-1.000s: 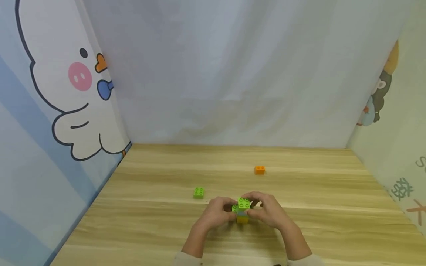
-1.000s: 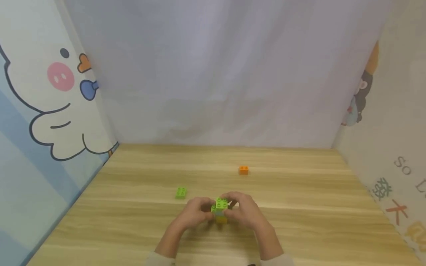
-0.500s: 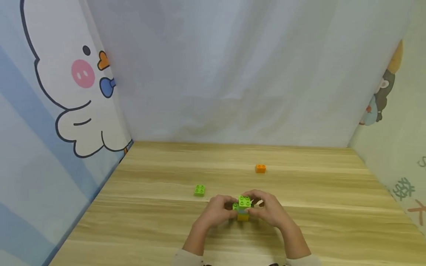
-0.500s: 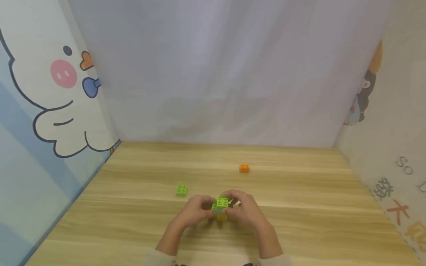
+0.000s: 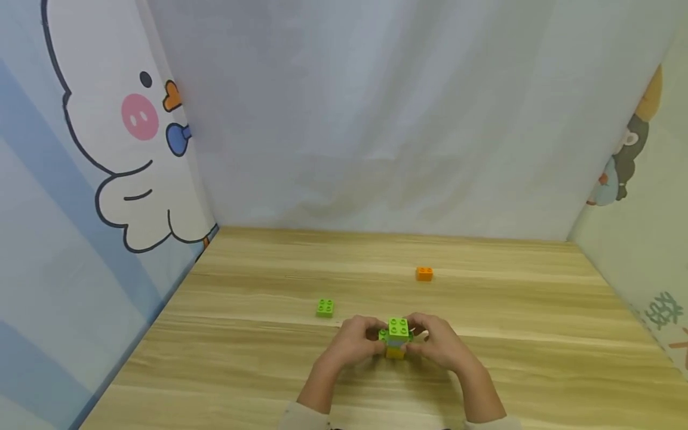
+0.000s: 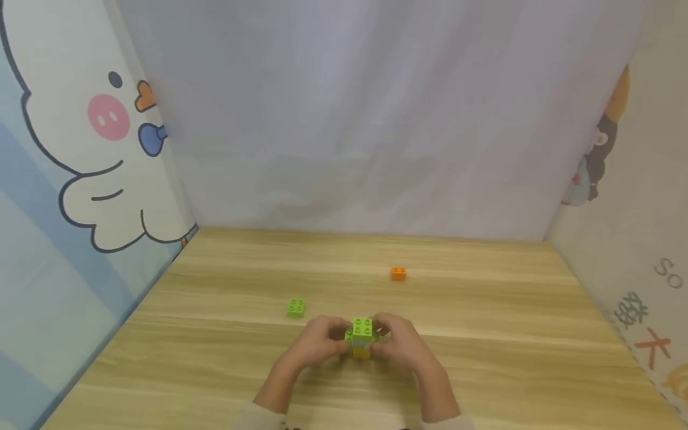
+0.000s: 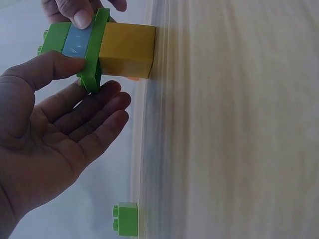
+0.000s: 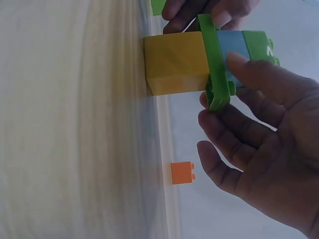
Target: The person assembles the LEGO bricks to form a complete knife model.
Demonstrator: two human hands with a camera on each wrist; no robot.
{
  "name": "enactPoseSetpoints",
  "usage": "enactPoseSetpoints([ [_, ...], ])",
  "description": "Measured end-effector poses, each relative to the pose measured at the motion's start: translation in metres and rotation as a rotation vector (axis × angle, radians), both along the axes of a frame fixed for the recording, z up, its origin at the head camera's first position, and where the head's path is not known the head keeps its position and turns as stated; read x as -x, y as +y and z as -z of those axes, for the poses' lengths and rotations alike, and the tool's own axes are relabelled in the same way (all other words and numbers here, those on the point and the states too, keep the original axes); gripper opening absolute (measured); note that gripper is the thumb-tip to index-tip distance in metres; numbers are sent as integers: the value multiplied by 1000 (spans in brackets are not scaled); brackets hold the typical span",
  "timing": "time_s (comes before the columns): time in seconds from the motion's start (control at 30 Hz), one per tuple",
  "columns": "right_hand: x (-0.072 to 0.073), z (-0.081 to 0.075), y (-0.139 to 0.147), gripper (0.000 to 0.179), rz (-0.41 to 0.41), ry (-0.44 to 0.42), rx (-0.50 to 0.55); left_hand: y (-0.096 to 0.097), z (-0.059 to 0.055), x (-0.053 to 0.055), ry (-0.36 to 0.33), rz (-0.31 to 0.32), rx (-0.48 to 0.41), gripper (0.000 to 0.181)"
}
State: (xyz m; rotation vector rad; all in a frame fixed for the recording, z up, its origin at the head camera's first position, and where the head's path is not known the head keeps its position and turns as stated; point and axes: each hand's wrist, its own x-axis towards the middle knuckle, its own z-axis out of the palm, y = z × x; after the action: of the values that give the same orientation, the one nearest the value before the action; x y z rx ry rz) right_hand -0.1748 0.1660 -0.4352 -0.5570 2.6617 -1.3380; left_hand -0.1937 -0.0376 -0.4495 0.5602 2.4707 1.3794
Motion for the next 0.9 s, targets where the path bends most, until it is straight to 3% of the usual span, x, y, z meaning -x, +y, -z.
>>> enactPoseSetpoints([
  [0.3,5,4,1,34,-14,-14,-3,1,1,1,3,-11,17,37],
  [0.57,11,7,1,31,-25,2,-30,1,1,1,9,-7,-19,39],
  [0.9,13,7,2,31,-28,-39,-28,-6,-3,1,23,-77,-64,44],
])
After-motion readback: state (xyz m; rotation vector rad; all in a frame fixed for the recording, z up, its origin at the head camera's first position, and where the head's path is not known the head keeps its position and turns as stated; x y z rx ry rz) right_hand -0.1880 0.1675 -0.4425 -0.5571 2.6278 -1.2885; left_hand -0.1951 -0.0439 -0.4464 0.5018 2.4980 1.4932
